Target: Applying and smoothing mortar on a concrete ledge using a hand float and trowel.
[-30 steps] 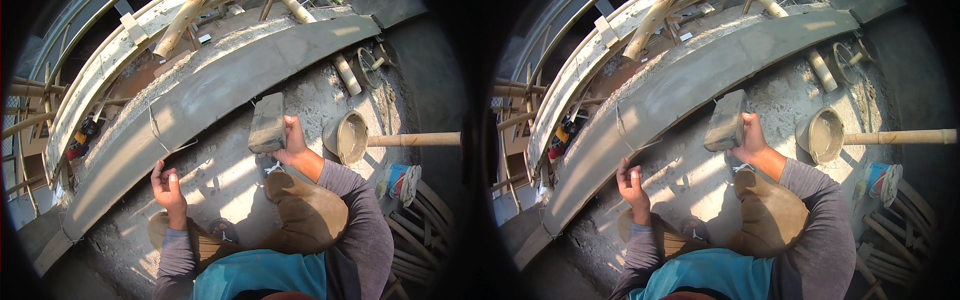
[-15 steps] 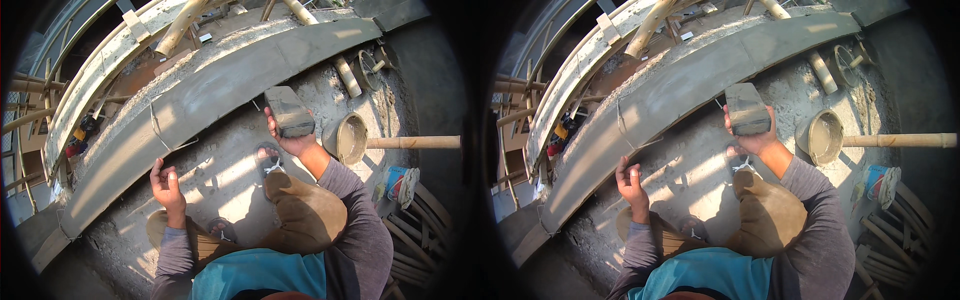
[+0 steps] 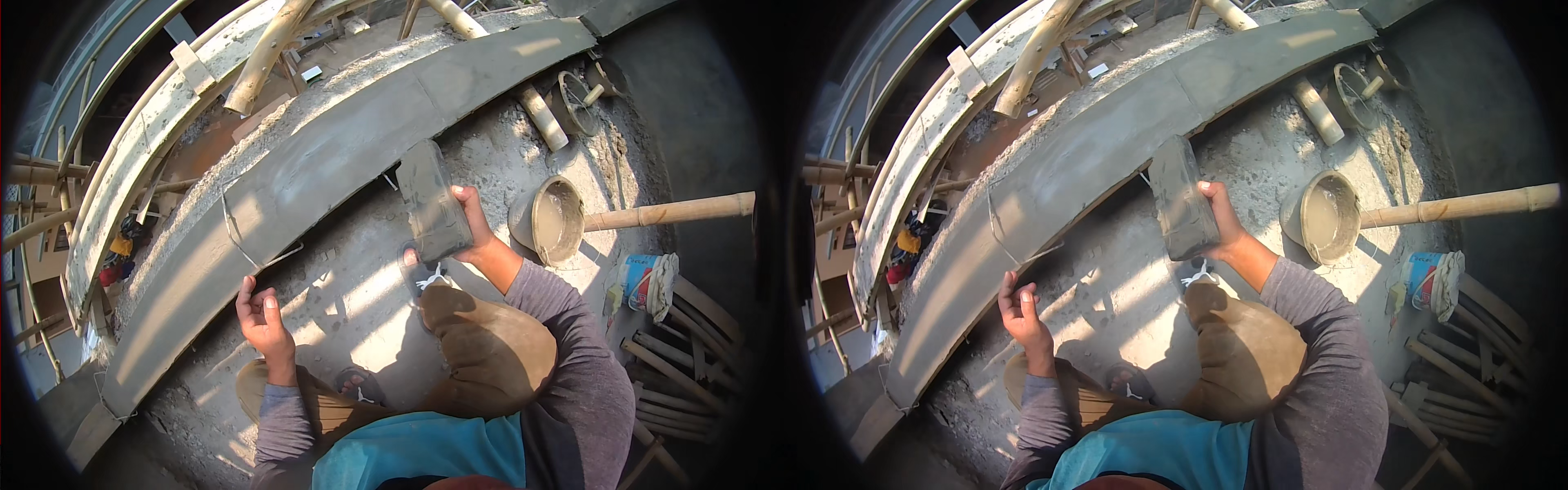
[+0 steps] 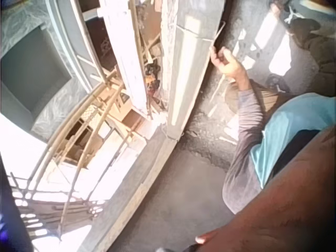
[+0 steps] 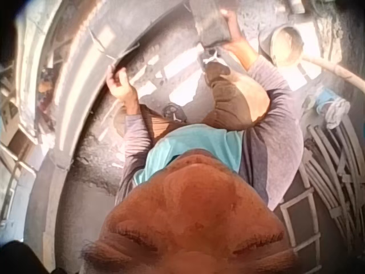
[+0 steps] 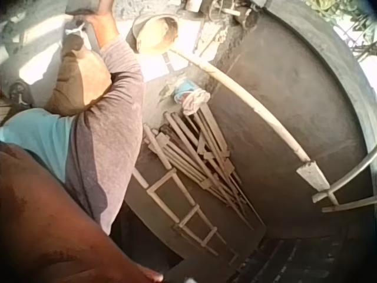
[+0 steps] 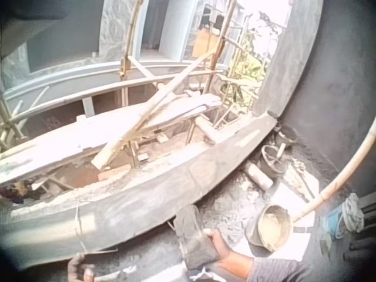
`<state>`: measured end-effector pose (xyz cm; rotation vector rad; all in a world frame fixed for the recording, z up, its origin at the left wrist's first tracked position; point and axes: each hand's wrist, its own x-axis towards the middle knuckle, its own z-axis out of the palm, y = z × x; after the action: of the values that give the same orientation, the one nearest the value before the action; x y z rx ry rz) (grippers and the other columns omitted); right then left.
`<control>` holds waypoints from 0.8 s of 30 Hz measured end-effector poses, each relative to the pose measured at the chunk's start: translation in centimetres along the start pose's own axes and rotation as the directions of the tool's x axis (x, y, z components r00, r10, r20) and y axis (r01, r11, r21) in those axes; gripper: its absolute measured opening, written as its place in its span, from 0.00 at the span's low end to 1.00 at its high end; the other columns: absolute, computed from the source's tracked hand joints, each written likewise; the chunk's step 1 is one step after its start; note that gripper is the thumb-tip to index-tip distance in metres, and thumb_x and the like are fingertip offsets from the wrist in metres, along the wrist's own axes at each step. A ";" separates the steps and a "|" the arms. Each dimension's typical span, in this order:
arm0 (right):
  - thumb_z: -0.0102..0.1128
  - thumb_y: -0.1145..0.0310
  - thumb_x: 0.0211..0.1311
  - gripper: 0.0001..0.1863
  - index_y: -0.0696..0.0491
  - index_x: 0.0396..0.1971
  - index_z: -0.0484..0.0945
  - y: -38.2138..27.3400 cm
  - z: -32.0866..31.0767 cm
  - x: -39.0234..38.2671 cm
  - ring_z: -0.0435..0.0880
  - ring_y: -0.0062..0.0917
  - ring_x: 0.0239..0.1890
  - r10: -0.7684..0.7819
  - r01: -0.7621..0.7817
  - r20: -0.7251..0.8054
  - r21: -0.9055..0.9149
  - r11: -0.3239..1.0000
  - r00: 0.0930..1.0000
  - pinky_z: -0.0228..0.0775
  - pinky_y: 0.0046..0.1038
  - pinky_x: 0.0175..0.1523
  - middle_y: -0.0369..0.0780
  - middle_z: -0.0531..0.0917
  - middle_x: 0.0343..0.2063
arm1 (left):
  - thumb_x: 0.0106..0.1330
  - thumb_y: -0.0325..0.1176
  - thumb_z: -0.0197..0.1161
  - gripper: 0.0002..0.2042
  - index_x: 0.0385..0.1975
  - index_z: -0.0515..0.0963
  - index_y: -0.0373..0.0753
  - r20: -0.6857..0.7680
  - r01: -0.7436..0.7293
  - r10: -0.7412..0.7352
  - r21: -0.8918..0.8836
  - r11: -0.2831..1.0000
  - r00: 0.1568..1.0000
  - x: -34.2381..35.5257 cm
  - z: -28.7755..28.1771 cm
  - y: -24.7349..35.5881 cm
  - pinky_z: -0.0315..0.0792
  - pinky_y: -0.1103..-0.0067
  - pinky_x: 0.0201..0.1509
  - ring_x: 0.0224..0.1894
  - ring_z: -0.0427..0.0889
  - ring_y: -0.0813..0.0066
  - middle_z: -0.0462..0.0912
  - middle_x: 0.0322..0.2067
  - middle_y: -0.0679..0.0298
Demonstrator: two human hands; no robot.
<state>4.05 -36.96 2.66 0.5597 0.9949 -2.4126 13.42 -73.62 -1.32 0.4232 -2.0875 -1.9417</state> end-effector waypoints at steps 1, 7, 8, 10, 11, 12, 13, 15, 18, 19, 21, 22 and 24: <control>0.43 0.44 0.64 0.31 0.54 0.54 0.73 -0.2 0.8 -0.7 0.83 0.34 0.45 -0.002 0.002 -0.008 0.010 1.000 1.000 0.77 0.38 0.51 0.44 0.81 0.46 | 0.72 0.32 0.58 0.24 0.66 0.66 0.32 0.000 0.000 0.000 0.014 1.000 1.000 0.0 0.0 0.2 0.73 0.82 0.47 0.47 0.80 0.77 0.74 0.62 0.57; 0.49 0.52 0.63 0.30 0.55 0.61 0.70 -5.2 -2.0 0.0 0.82 0.31 0.43 -0.364 0.308 -0.145 -0.307 0.901 0.920 0.77 0.33 0.50 0.44 0.79 0.47 | 0.72 0.32 0.58 0.24 0.66 0.67 0.33 0.005 0.003 -0.003 -0.001 1.000 1.000 0.0 0.6 0.2 0.73 0.81 0.48 0.48 0.80 0.77 0.74 0.62 0.57; 0.51 0.54 0.62 0.31 0.53 0.63 0.70 -6.1 -2.6 0.4 0.81 0.30 0.44 -0.462 0.352 -0.113 -0.500 0.792 0.880 0.76 0.32 0.50 0.44 0.79 0.47 | 0.72 0.32 0.58 0.24 0.66 0.67 0.33 0.000 0.005 -0.005 0.002 1.000 1.000 0.0 0.6 0.4 0.73 0.81 0.48 0.48 0.80 0.77 0.74 0.62 0.57; 0.54 0.56 0.61 0.32 0.51 0.65 0.69 -6.7 -2.3 0.8 0.81 0.29 0.45 -0.544 0.374 -0.058 -0.665 0.646 0.837 0.75 0.30 0.51 0.44 0.78 0.46 | 0.71 0.31 0.58 0.24 0.66 0.67 0.33 0.004 0.016 -0.016 -0.003 1.000 1.000 0.0 0.4 0.8 0.73 0.81 0.48 0.48 0.80 0.77 0.74 0.61 0.57; 0.56 0.57 0.60 0.33 0.50 0.66 0.69 -7.3 -0.9 0.6 0.80 0.31 0.46 -0.555 0.246 -0.012 -0.889 0.387 0.832 0.74 0.31 0.51 0.45 0.78 0.46 | 0.71 0.31 0.58 0.24 0.66 0.67 0.33 0.001 0.017 -0.017 0.000 1.000 1.000 0.0 0.3 0.8 0.73 0.81 0.48 0.48 0.80 0.77 0.74 0.61 0.57; 0.59 0.58 0.58 0.35 0.48 0.67 0.69 -7.7 0.4 0.4 0.80 0.32 0.48 -0.552 0.092 0.037 -0.993 0.073 0.833 0.74 0.32 0.52 0.47 0.78 0.45 | 0.71 0.31 0.58 0.24 0.66 0.67 0.33 -0.001 0.015 -0.015 0.008 1.000 1.000 0.0 0.2 0.9 0.73 0.81 0.48 0.48 0.80 0.77 0.74 0.61 0.57; 0.62 0.56 0.55 0.34 0.46 0.65 0.72 -7.9 1.6 0.5 0.79 0.38 0.50 -0.582 0.024 0.062 -0.997 -0.073 0.811 0.73 0.36 0.54 0.50 0.78 0.46 | 0.71 0.31 0.58 0.24 0.66 0.67 0.33 0.001 0.013 -0.013 0.012 1.000 1.000 0.0 0.3 0.9 0.73 0.81 0.48 0.48 0.79 0.77 0.74 0.61 0.57; 0.63 0.56 0.54 0.35 0.48 0.65 0.72 -8.1 1.9 1.3 0.79 0.38 0.47 -0.613 -0.023 0.131 -0.971 -0.237 0.779 0.73 0.36 0.51 0.48 0.77 0.43 | 0.71 0.31 0.58 0.24 0.66 0.67 0.33 0.014 0.010 -0.010 -0.001 1.000 1.000 -0.1 0.6 0.5 0.73 0.81 0.48 0.48 0.79 0.77 0.74 0.61 0.57; 0.66 0.56 0.51 0.36 0.48 0.63 0.73 -6.8 4.2 2.3 0.78 0.43 0.46 -0.545 -0.021 0.271 -0.883 -0.469 0.794 0.73 0.39 0.49 0.49 0.76 0.42 | 0.70 0.30 0.59 0.25 0.66 0.66 0.31 0.001 0.030 -0.030 -0.017 0.999 1.000 -0.2 0.6 1.0 0.72 0.80 0.52 0.47 0.78 0.78 0.74 0.61 0.57; 0.66 0.56 0.51 0.36 0.48 0.63 0.73 -5.9 5.2 2.2 0.77 0.43 0.46 -0.499 0.017 0.318 -0.855 -0.518 0.806 0.73 0.39 0.50 0.49 0.76 0.43 | 0.69 0.28 0.60 0.26 0.65 0.66 0.29 -0.017 0.056 -0.056 -0.035 0.998 0.998 -0.3 0.7 1.2 0.71 0.80 0.56 0.46 0.77 0.79 0.74 0.60 0.58; 0.66 0.58 0.50 0.35 0.47 0.62 0.75 -4.4 6.0 2.4 0.77 0.41 0.43 -0.352 0.271 0.430 -0.867 -0.417 0.831 0.73 0.40 0.49 0.48 0.76 0.44 | 0.69 0.28 0.60 0.26 0.66 0.66 0.29 -0.015 0.061 -0.062 -0.035 0.997 0.998 -0.4 0.6 1.2 0.71 0.79 0.56 0.46 0.77 0.79 0.74 0.60 0.58; 0.66 0.60 0.50 0.35 0.47 0.62 0.75 -4.1 6.5 2.2 0.77 0.40 0.42 -0.275 0.388 0.461 -0.878 -0.282 0.844 0.73 0.40 0.49 0.47 0.76 0.44 | 0.68 0.29 0.60 0.26 0.66 0.66 0.29 -0.020 0.074 -0.075 -0.032 0.997 0.997 -0.4 0.6 1.2 0.71 0.79 0.57 0.45 0.77 0.79 0.75 0.60 0.58; 0.66 0.61 0.50 0.35 0.46 0.63 0.75 -4.5 6.8 1.5 0.77 0.38 0.41 -0.273 0.406 0.460 -0.884 -0.233 0.845 0.73 0.37 0.48 0.46 0.77 0.43 | 0.69 0.29 0.60 0.26 0.65 0.66 0.29 -0.019 0.067 -0.068 -0.033 0.997 0.998 -0.4 0.6 1.1 0.71 0.79 0.57 0.45 0.77 0.79 0.75 0.59 0.58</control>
<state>-0.97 -39.51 8.72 -0.5583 2.7566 -1.0530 13.49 -72.80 -0.26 0.5110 -2.0518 -1.9966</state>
